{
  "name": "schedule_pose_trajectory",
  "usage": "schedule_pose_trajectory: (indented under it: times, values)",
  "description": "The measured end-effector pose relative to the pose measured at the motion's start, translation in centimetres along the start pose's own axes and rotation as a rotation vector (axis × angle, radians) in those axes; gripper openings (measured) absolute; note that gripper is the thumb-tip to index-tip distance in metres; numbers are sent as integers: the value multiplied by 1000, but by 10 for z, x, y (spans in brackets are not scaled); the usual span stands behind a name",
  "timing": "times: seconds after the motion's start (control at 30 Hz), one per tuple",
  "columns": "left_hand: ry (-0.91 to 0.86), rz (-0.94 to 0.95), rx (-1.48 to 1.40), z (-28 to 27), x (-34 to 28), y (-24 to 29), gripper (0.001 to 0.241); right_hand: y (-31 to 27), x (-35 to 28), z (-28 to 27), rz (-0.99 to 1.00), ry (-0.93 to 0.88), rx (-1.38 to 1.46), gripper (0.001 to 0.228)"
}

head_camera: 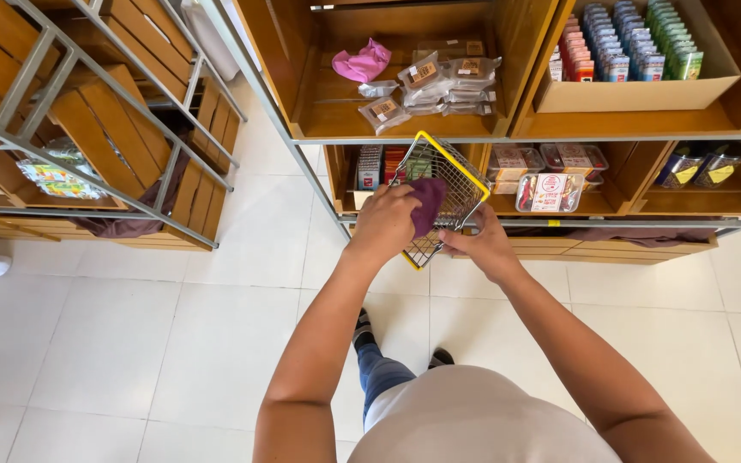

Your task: Wiping down store shelves and food products with a cleaning cloth.

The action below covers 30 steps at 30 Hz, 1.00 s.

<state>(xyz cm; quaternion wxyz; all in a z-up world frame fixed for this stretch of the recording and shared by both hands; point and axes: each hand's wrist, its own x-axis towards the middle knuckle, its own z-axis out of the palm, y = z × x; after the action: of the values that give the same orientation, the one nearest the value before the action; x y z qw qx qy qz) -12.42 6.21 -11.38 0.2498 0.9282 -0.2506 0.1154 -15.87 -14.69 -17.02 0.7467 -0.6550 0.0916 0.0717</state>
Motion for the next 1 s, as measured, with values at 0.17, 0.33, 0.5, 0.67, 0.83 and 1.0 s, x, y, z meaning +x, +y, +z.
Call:
schedule_pose_trajectory:
  times: [0.17, 0.33, 0.5, 0.67, 0.83, 1.0]
  values:
    - [-244, -36, 39, 34, -14, 11, 25, 8, -1, -7, -63, -26, 62, 91]
    - [-559, -204, -32, -48, -24, 49, 24, 9, -2, -9, -78, -10, 107, 91]
    - [-29, -176, -566, -62, -28, 32, 38, 12, -7, -3, 9, -42, 148, 79]
    - [29, -145, -846, -11, -7, 32, 50, 30, 1, -3, 62, -194, 258, 70]
    - [-225, -92, -755, -5, -7, 21, 54, 36, 2, -5, 47, -276, 240, 70]
    - [-130, -26, -538, -60, -3, 38, 48, 39, 12, -16, 109, -204, 183, 69]
